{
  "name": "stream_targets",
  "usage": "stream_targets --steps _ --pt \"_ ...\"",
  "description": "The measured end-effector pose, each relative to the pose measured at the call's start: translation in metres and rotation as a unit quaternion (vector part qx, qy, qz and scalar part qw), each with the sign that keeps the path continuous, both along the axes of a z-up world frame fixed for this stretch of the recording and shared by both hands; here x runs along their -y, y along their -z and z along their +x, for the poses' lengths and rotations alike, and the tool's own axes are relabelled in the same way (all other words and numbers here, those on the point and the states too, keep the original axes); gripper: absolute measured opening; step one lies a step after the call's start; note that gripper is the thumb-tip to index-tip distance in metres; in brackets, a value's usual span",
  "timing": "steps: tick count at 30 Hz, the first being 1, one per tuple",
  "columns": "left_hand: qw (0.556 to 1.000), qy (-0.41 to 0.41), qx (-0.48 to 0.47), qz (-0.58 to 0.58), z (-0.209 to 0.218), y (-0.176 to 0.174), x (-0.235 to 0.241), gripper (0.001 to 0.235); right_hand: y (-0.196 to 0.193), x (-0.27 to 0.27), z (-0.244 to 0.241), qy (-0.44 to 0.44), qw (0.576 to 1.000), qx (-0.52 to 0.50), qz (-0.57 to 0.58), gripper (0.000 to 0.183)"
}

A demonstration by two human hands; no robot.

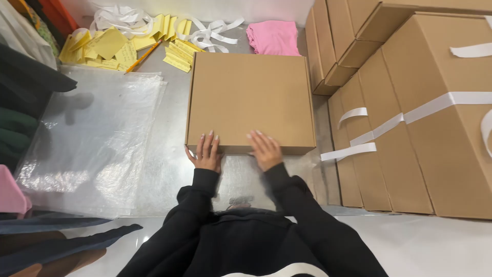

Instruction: The person ties a white ribbon around a brown cardboard box. They wrap the ribbon around the box, pull it tight, and tie a neat bow on top.

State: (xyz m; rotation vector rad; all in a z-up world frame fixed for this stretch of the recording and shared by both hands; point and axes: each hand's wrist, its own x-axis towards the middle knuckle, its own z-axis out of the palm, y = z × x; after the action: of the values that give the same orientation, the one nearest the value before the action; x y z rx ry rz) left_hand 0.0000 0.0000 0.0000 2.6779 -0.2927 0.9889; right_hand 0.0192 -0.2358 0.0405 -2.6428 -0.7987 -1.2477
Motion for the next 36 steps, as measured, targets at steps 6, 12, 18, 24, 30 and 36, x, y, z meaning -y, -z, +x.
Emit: stream_targets --steps 6,12,18,24,30,36 --pt "0.998 -0.010 0.002 -0.056 0.003 -0.025 -0.004 0.059 0.033 0.122 0.037 0.051 0.986 -0.055 0.146 0.013" --pt "0.880 -0.104 -0.291 -0.359 0.086 -0.047 -0.055 0.067 -0.031 0.155 0.082 0.217 0.757 -0.453 0.417 0.090" --pt "0.854 -0.193 -0.419 -0.242 0.133 0.033 -0.106 0.049 0.006 0.171 0.101 0.386 0.753 -0.444 0.295 0.041" --pt "0.872 -0.144 -0.442 -0.154 0.074 -0.021 -0.122 0.044 0.000 0.158 0.062 0.378 0.752 -0.472 0.263 0.044" --pt "0.862 -0.139 -0.476 -0.108 0.093 -0.021 -0.140 0.036 -0.050 0.103 0.082 0.145 0.904 -0.309 0.259 0.047" --pt "0.866 -0.113 -0.403 -0.273 0.116 -0.099 -0.149 0.031 -0.099 -0.010 0.152 -0.046 0.852 -0.396 0.340 0.034"
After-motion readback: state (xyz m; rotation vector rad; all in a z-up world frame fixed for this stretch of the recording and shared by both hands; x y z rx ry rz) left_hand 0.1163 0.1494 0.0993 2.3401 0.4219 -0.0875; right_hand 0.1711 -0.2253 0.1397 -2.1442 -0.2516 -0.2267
